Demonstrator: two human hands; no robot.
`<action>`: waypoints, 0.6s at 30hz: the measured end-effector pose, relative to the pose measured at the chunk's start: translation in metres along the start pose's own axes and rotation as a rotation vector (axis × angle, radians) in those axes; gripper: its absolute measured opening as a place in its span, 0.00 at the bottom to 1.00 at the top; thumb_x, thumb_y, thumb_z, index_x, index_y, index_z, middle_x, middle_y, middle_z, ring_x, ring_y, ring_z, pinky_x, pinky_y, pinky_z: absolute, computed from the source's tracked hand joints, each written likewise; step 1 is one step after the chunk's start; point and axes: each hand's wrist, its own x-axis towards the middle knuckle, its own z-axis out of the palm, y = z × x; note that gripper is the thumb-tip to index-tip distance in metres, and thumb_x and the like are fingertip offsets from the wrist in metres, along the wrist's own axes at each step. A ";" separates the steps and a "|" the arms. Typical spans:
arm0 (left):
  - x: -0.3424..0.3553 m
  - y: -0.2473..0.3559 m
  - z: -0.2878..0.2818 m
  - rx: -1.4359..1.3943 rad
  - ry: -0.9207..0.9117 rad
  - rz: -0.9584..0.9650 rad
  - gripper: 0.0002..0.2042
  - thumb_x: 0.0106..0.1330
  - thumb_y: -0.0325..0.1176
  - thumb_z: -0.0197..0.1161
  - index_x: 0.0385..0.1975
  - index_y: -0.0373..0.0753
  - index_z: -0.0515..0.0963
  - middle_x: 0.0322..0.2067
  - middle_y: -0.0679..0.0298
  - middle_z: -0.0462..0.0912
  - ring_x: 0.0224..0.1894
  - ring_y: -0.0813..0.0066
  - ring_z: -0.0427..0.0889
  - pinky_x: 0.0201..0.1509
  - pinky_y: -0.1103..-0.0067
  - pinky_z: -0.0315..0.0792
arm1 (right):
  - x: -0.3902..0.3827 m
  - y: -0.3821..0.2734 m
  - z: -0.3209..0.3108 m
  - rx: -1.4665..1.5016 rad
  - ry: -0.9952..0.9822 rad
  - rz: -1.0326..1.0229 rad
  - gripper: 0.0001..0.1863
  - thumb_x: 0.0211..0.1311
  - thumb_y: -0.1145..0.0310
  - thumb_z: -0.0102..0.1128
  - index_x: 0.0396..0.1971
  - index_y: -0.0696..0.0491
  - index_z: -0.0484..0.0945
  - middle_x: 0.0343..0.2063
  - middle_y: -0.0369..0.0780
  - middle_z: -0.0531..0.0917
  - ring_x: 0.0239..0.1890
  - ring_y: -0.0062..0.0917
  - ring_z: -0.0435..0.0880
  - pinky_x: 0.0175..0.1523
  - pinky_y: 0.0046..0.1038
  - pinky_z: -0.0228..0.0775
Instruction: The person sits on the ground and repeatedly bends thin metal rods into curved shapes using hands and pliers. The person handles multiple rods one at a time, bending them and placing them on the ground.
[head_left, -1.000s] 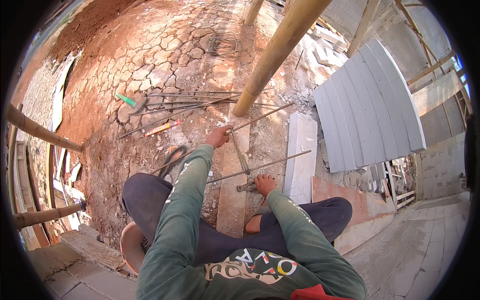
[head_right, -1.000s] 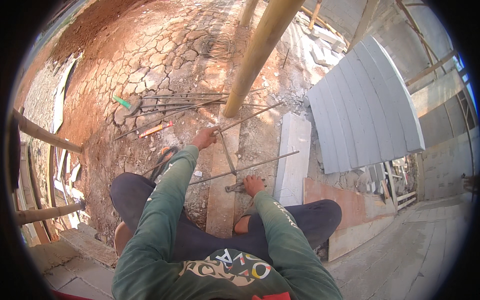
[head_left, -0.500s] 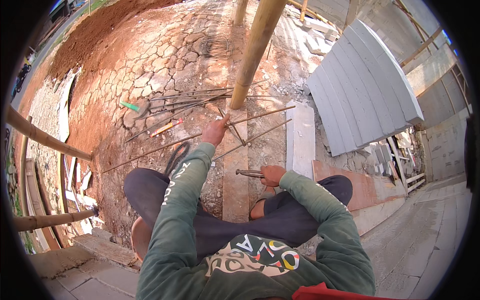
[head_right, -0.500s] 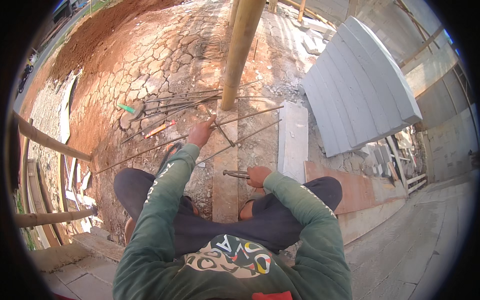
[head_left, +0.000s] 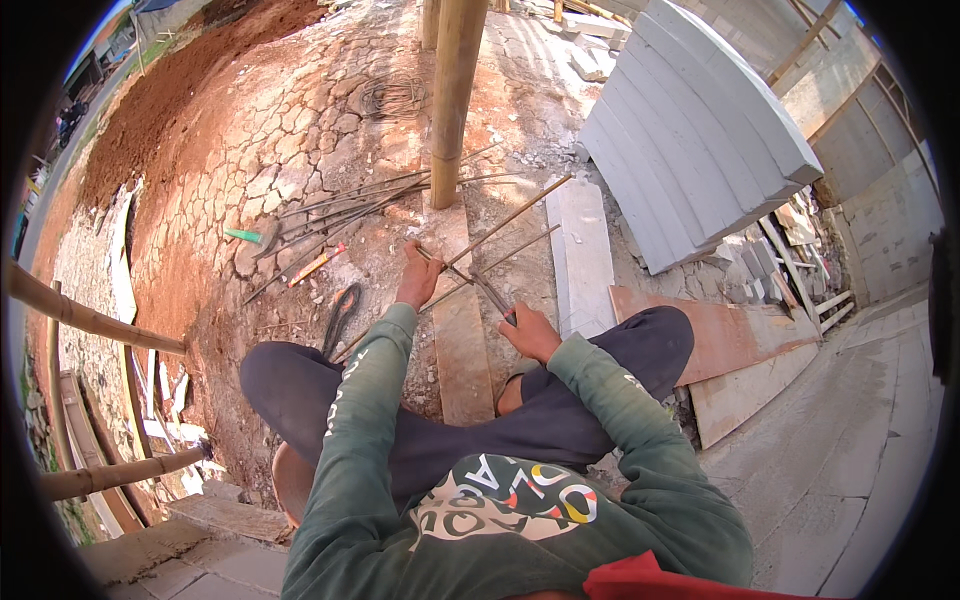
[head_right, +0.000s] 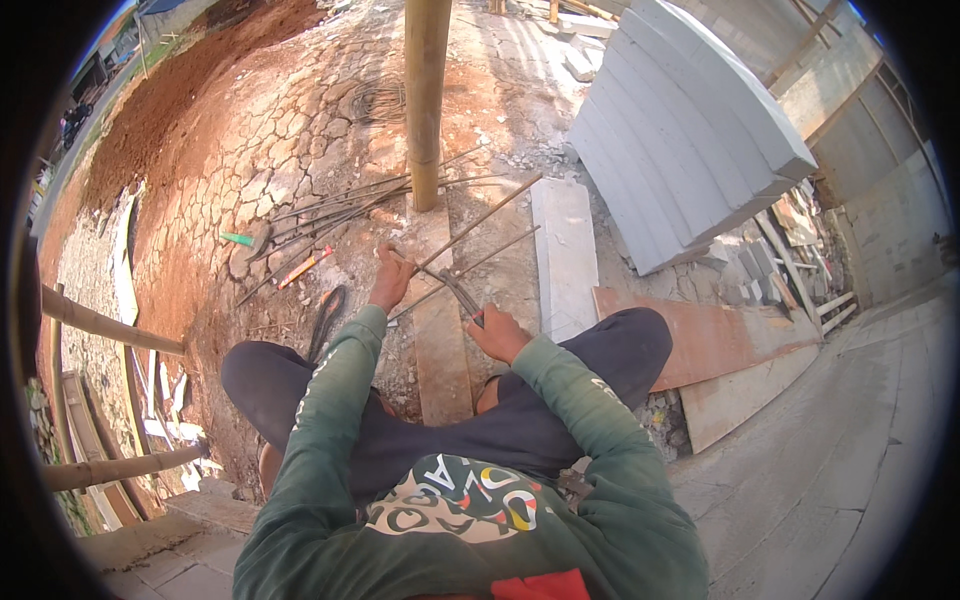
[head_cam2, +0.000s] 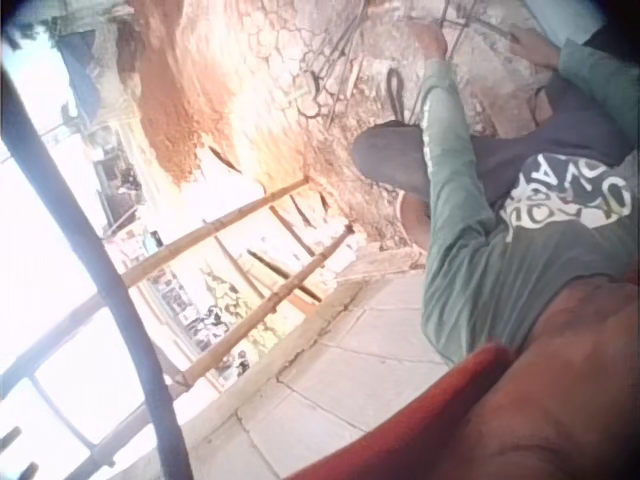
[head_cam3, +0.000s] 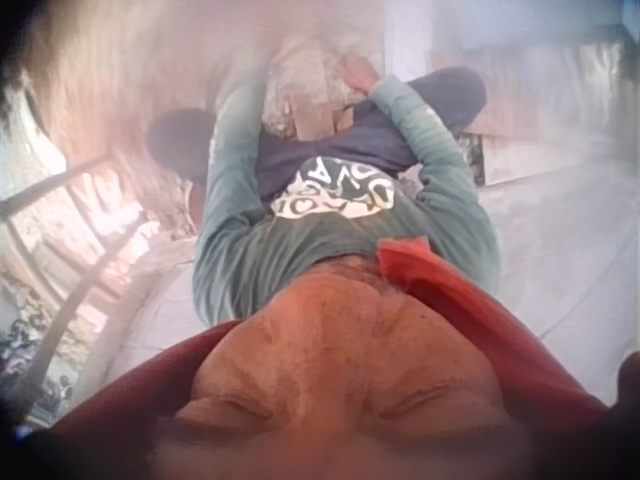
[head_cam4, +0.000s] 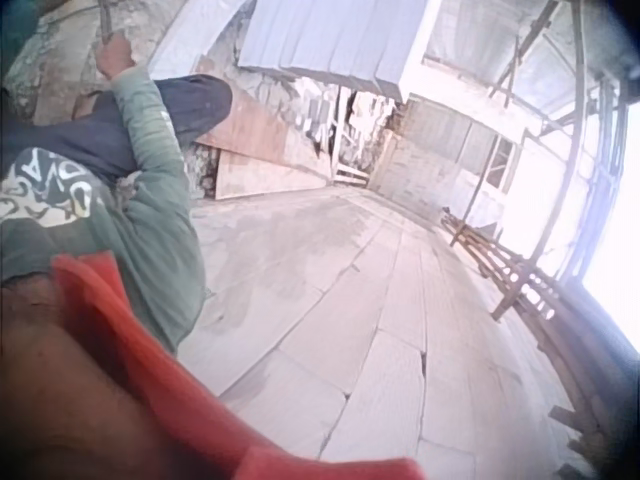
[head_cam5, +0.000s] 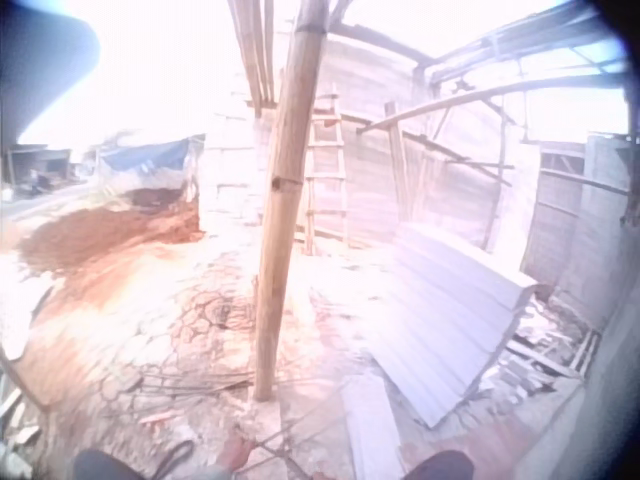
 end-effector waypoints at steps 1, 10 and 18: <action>0.000 0.000 0.000 -0.010 0.008 -0.053 0.28 0.69 0.41 0.53 0.57 0.29 0.49 0.26 0.50 0.80 0.33 0.54 0.82 0.42 0.67 0.73 | -0.001 0.001 0.002 0.007 -0.013 0.042 0.25 0.59 0.52 0.59 0.39 0.62 0.70 0.30 0.57 0.80 0.36 0.53 0.80 0.43 0.46 0.70; 0.002 0.012 -0.009 -0.059 -0.428 -0.124 0.29 0.71 0.56 0.41 0.26 0.34 0.76 0.12 0.66 0.70 0.17 0.74 0.70 0.22 0.77 0.62 | 0.009 0.003 0.005 0.139 -0.030 0.248 0.30 0.59 0.50 0.56 0.42 0.67 0.72 0.39 0.60 0.79 0.43 0.53 0.80 0.48 0.45 0.70; -0.001 0.014 0.001 -0.261 -0.458 -0.367 0.24 0.71 0.56 0.41 0.24 0.41 0.71 0.11 0.75 0.58 0.12 0.85 0.53 0.15 0.80 0.45 | 0.007 0.010 0.007 0.424 -0.108 0.381 0.26 0.60 0.53 0.55 0.27 0.68 0.77 0.22 0.55 0.81 0.26 0.47 0.83 0.34 0.42 0.73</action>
